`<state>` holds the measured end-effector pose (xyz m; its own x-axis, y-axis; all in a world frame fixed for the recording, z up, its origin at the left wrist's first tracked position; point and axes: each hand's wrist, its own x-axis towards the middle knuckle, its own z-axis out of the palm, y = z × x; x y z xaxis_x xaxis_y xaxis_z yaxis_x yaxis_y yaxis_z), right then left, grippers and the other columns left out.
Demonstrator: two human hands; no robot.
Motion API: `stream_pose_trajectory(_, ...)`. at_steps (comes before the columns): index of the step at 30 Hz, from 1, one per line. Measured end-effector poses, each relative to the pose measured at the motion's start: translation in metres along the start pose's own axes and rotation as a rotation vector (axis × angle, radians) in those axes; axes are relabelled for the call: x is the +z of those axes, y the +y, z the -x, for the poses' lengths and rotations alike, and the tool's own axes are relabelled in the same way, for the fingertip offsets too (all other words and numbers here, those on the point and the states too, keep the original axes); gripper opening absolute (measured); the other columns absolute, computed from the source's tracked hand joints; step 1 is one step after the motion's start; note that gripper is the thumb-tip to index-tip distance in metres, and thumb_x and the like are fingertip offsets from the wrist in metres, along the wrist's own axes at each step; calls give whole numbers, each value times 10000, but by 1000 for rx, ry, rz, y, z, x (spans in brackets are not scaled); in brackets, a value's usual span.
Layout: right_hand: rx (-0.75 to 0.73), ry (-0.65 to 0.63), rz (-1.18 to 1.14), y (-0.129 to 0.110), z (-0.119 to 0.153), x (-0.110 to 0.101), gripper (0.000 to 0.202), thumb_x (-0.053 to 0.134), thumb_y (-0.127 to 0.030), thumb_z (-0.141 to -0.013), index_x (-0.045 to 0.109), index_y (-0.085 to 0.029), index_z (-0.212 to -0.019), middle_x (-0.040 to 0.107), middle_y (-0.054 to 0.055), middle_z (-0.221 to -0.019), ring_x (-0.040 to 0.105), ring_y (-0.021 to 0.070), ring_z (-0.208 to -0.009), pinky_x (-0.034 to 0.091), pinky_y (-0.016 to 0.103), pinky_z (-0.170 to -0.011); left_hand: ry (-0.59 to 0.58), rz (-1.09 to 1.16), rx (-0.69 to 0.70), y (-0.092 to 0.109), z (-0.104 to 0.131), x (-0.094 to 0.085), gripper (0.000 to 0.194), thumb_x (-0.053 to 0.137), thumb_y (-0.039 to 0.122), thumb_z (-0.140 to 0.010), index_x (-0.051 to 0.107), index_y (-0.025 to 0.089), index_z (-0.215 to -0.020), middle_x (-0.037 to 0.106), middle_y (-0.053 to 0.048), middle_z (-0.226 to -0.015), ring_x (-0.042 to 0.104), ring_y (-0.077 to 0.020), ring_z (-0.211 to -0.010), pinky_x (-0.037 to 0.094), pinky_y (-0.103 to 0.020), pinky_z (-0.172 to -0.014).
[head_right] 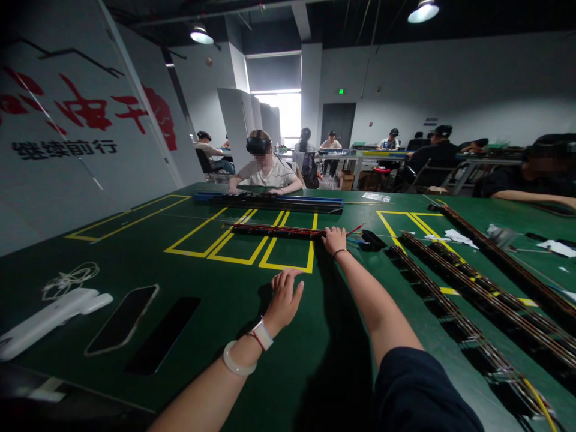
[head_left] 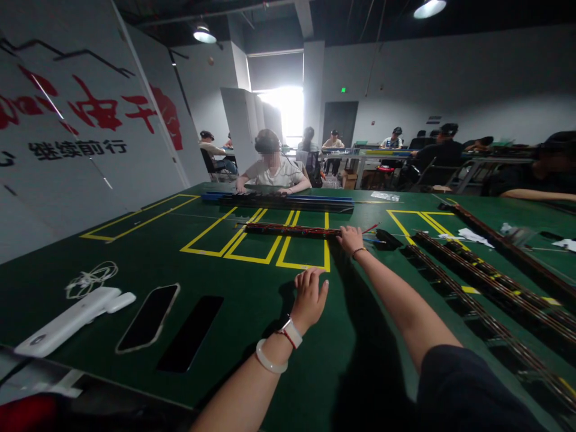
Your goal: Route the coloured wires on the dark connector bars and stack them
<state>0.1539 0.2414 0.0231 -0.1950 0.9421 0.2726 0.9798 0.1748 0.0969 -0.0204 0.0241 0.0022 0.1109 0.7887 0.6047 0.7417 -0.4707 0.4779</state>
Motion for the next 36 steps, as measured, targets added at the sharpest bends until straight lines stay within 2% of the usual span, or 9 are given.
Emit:
stream_pose_trajectory(4,-206,75,-10,-2,34,-13,410,462,-316,-925,499,-200,-1316,469,130,-1400,357,280,-1314,182,448,-1114,-21,-1,-2,0,-1,1,253,397,273,-960,500,207,-1182,568,-93,-1196,506,-222,-1135,378,-425,-976)
stream_pose_trajectory(8,-292,145,29,27,78,-28,405,510,-353,-892,562,-160,-1243,466,158,-1398,363,317,-1311,225,462,-1100,-40,-4,14,1,-1,0,251,394,273,-960,502,215,-1179,569,-88,-1195,505,-219,-1145,377,-414,-982)
stream_pose_trajectory(12,-119,67,63,94,123,-44,435,544,-428,-863,573,-169,-1211,514,167,-1336,454,332,-1234,313,477,-1040,-58,-13,14,0,-2,1,233,405,266,-954,518,219,-1152,580,-77,-1162,520,-214,-1111,392,-396,-958)
stream_pose_trajectory(18,339,-219,80,221,203,-52,466,490,-516,-872,607,-111,-1072,631,202,-1061,613,332,-997,459,433,-837,-115,0,8,0,-2,5,193,443,236,-929,551,217,-1087,591,-69,-1132,524,-222,-1092,379,-409,-964)
stream_pose_trajectory(20,443,-263,41,251,229,-47,533,490,-587,-847,616,-109,-1047,642,207,-1049,624,343,-979,472,436,-812,-149,6,13,0,-2,6,186,449,226,-922,561,221,-1071,596,-64,-1119,528,-220,-1084,381,-410,-961)
stream_pose_trajectory(22,502,-283,-71,269,250,-42,603,494,-654,-812,630,-98,-1002,661,205,-996,645,333,-921,488,416,-774,-176,9,21,0,-2,5,181,451,214,-916,569,223,-1053,601,-60,-1103,531,-219,-1080,383,-408,-960)
stream_pose_trajectory(27,558,-308,-375,268,272,-36,666,503,-738,-751,640,-103,-902,690,166,-872,666,279,-772,503,355,-687,-208,6,20,0,-1,3,186,450,200,-906,577,221,-1041,609,-57,-1086,540,-223,-1068,400,-411,-950)
stream_pose_trajectory(30,577,-325,-356,256,271,-38,613,564,-728,-708,643,-128,-800,688,147,-810,665,275,-724,493,348,-645,-200,17,13,0,-1,1,186,443,200,-907,579,223,-1033,614,-60,-1081,545,-227,-1067,410,-427,-947)
stream_pose_trajectory(36,582,-326,-276,248,268,-42,530,501,-664,-790,606,-183,-593,672,122,-695,664,271,-670,483,343,-602,-187,26,9,1,-1,0,192,454,179,-897,592,221,-1024,617,-59,-1075,558,-224,-1052,426,-430,-940)
